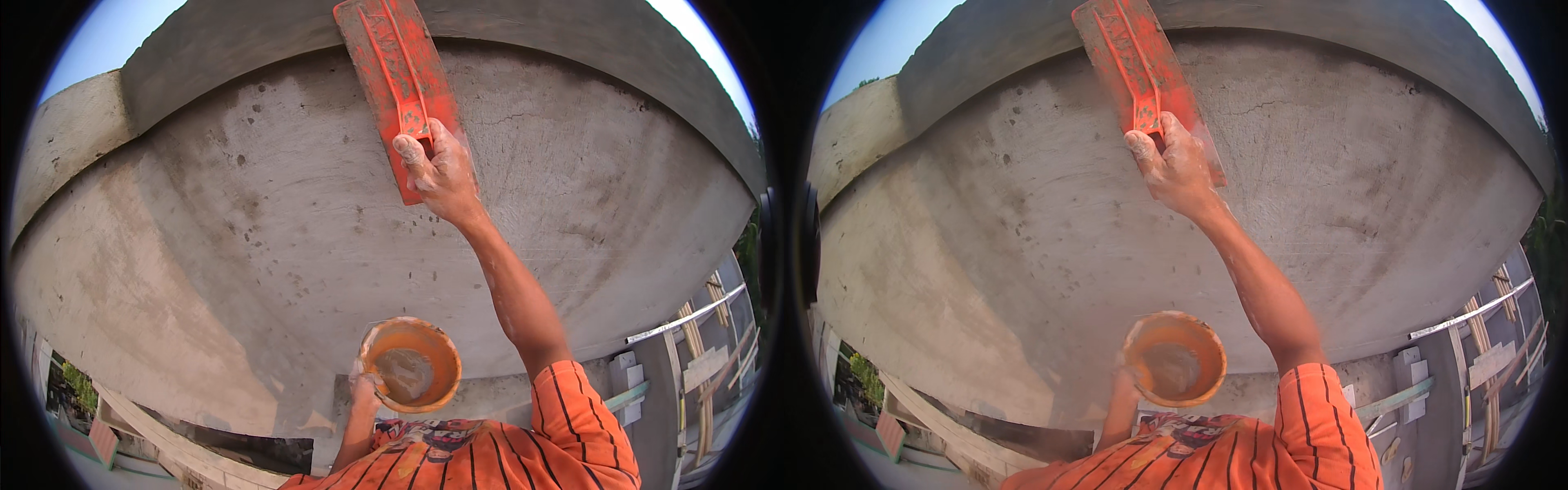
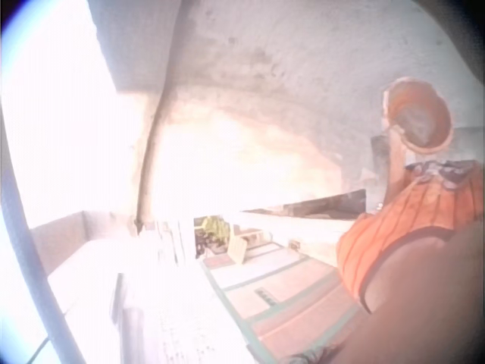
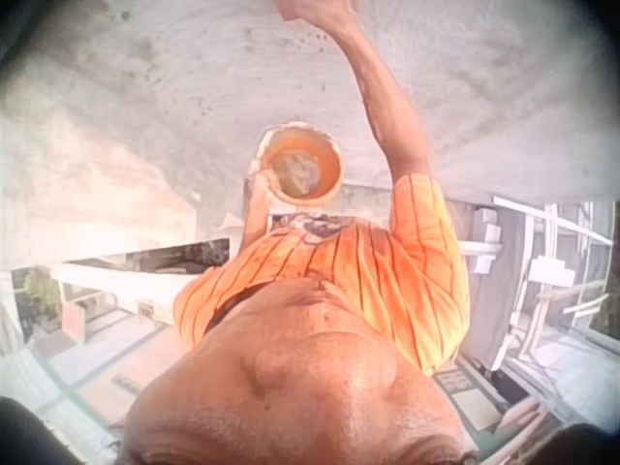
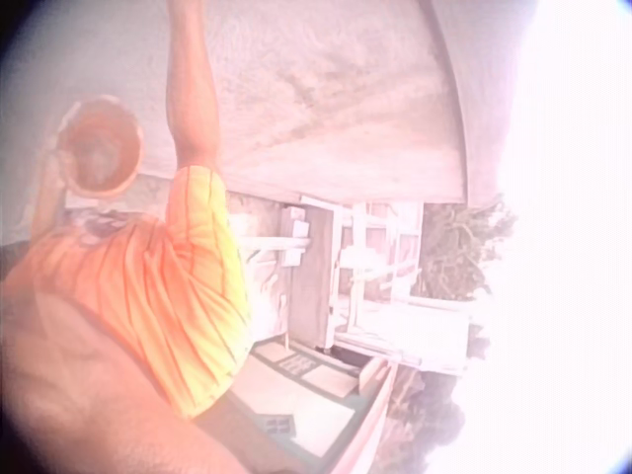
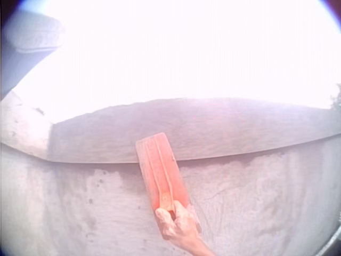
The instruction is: The person uses a red trowel to smooth a wet plaster surface on a curved wall. They hold a bucket in their left hand and repeatedly dip the trowel into it to apply liquid to the wall while smoothing the texture.
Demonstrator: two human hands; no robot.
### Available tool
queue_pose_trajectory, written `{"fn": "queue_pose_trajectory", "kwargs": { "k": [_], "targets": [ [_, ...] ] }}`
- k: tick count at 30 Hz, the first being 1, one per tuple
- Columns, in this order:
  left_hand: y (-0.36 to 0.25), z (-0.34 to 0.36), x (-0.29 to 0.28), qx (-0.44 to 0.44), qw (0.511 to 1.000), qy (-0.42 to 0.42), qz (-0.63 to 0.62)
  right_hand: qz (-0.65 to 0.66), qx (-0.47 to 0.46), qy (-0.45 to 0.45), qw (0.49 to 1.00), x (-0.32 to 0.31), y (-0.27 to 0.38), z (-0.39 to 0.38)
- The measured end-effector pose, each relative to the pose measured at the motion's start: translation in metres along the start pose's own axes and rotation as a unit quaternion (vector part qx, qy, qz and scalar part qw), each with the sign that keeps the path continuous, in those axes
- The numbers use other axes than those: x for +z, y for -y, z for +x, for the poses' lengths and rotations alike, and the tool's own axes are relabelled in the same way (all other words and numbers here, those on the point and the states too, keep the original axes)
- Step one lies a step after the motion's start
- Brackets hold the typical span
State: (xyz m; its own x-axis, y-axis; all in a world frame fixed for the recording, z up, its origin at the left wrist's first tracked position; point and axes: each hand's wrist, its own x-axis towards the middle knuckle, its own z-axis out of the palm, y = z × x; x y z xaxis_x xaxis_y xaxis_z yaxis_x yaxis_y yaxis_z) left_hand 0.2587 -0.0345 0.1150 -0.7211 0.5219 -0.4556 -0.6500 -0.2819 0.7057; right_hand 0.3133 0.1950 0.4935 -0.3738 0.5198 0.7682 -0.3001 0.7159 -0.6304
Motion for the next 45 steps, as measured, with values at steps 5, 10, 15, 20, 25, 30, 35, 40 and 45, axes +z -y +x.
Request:
{"fn": "queue_pose_trajectory", "kwargs": {
  "k": [5,10,15,20,25,30,35,40,45],
  "targets": [
    [-0.001,-0.002,-0.003,0.052,0.997,0.048,0.012,0.033,0.024,-0.072,0.997,-0.024,0.016,0.021],
    [-0.005,0.003,-0.004,0.031,0.998,0.021,0.043,0.146,-0.043,-0.220,0.964,-0.131,0.024,0.038],
    [0.016,0.039,-0.045,0.007,1.000,0.025,0.013,0.067,-0.051,-0.221,0.972,-0.155,0.028,-0.011],
    [-0.015,0.017,-0.008,0.030,0.998,0.046,0.037,-0.224,0.147,0.317,0.910,-0.095,-0.036,-0.165],
    [-0.021,0.015,-0.008,0.056,0.995,0.086,0.016,-0.373,0.123,0.604,0.694,-0.060,-0.093,-0.267],
    [-0.024,0.002,-0.023,0.036,0.998,0.051,-0.027,-0.370,0.084,0.408,0.830,-0.072,-0.090,-0.211],
    [-0.032,-0.011,-0.033,0.061,0.997,0.055,-0.012,0.104,0.091,-0.011,0.990,-0.051,-0.066,-0.129],
    [-0.038,-0.017,-0.063,0.086,0.995,-0.025,0.048,0.485,-0.071,-0.152,0.858,0.017,-0.032,-0.055],
    [-0.051,-0.036,-0.097,0.089,0.994,-0.060,0.007,0.602,-0.114,-0.252,0.749,0.082,-0.004,0.024]
  ]
}}
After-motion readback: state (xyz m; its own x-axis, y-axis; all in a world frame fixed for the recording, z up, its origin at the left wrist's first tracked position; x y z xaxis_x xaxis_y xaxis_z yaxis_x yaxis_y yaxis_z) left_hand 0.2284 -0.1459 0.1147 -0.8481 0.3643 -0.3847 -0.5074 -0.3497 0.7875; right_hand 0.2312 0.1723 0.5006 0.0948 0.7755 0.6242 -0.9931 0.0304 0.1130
